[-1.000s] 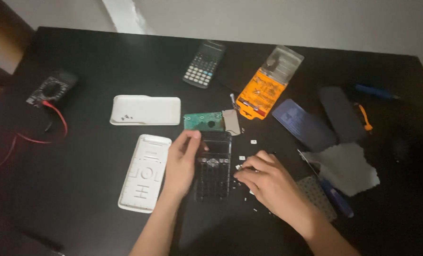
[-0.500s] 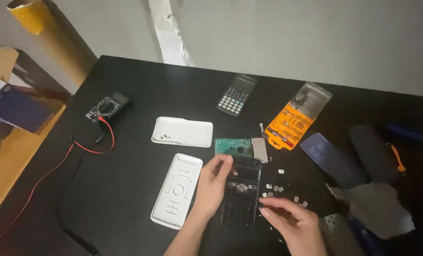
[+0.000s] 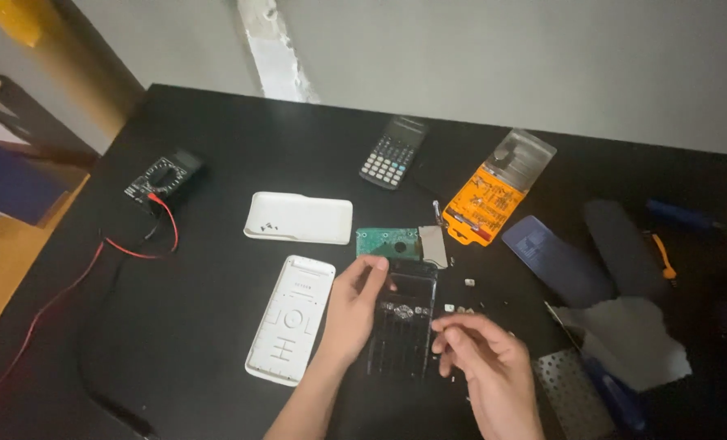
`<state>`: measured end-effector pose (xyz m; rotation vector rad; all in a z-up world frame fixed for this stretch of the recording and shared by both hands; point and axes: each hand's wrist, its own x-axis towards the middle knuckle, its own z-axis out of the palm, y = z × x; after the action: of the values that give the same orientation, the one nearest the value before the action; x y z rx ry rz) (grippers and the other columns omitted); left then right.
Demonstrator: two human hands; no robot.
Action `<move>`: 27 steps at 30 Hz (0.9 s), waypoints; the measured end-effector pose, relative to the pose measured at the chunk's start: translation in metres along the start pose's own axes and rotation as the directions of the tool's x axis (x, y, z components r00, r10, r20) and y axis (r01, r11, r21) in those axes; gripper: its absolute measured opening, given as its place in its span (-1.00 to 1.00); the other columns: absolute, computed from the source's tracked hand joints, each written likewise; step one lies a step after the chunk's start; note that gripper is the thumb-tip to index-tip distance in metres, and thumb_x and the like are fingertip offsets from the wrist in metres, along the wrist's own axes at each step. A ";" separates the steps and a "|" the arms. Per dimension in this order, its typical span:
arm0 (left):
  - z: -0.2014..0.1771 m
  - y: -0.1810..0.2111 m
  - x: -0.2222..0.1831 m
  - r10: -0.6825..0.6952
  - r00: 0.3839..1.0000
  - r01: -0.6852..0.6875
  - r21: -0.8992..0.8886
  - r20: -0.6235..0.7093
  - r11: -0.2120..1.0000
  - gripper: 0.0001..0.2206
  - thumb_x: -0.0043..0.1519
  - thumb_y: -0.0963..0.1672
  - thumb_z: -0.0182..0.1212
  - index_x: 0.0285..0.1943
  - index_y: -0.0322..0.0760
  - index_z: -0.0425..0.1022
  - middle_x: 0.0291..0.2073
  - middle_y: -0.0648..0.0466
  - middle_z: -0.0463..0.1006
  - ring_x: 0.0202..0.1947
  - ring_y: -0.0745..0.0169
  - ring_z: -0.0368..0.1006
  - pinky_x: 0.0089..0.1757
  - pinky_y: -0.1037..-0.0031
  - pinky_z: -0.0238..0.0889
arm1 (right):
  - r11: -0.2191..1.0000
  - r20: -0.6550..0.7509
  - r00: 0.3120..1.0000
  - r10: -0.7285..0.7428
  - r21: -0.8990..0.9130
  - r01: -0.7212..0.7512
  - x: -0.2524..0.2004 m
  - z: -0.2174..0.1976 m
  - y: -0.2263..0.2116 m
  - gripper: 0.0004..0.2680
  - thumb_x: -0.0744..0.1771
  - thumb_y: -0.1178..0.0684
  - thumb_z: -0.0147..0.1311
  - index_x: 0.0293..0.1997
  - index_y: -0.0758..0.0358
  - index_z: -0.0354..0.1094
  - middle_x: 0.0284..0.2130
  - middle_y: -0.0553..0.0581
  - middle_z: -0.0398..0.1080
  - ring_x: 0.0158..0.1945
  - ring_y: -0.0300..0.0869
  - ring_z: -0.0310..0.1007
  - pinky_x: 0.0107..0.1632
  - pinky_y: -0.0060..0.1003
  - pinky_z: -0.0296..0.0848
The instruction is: Assembling a small electronic device by placing individual buttons into the front housing and aligning internal components.
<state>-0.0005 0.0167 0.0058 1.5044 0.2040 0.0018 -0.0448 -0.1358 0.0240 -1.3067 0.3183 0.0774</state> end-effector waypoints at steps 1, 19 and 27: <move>0.001 -0.001 0.000 -0.001 1.000 0.001 0.000 0.001 1.000 -0.76 0.14 -0.01 -0.07 -0.46 -0.19 0.35 -0.57 0.15 0.44 -0.45 0.36 0.36 -0.27 0.54 0.17 | 1.000 -0.001 1.000 0.000 0.000 0.000 0.001 0.001 -0.001 -0.90 0.20 0.36 -0.06 -0.36 0.64 0.37 -0.41 0.42 0.41 -0.46 -0.01 0.30 -0.56 -0.23 0.25; -0.003 -0.005 0.002 0.054 0.998 -0.053 -0.026 0.023 0.998 -0.76 0.16 -0.02 -0.08 -0.42 -0.21 0.39 -0.57 0.17 0.42 -0.46 0.39 0.32 -0.28 0.58 0.13 | 0.957 -0.121 0.991 0.060 -0.275 -0.092 0.009 0.028 -0.011 -0.83 0.15 0.30 0.10 -0.26 0.45 0.45 -0.49 0.28 0.47 -0.48 -0.10 0.42 -0.28 -0.33 0.49; -0.003 -0.004 0.002 0.103 0.994 -0.102 -0.045 0.020 0.994 -0.75 0.17 -0.03 -0.08 -0.47 -0.21 0.35 -0.59 0.17 0.41 -0.47 0.41 0.32 -0.28 0.59 0.14 | 0.111 0.631 0.482 -0.608 -0.534 0.838 0.019 0.019 0.008 -0.93 0.20 0.25 0.06 -0.32 0.29 0.35 -0.39 0.05 0.44 -0.35 -0.25 0.45 -0.21 -0.42 0.41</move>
<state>0.0002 0.0198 0.0019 1.4686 0.1081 0.0713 -0.0248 -0.1177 0.0161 -2.2491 -0.7973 -0.5591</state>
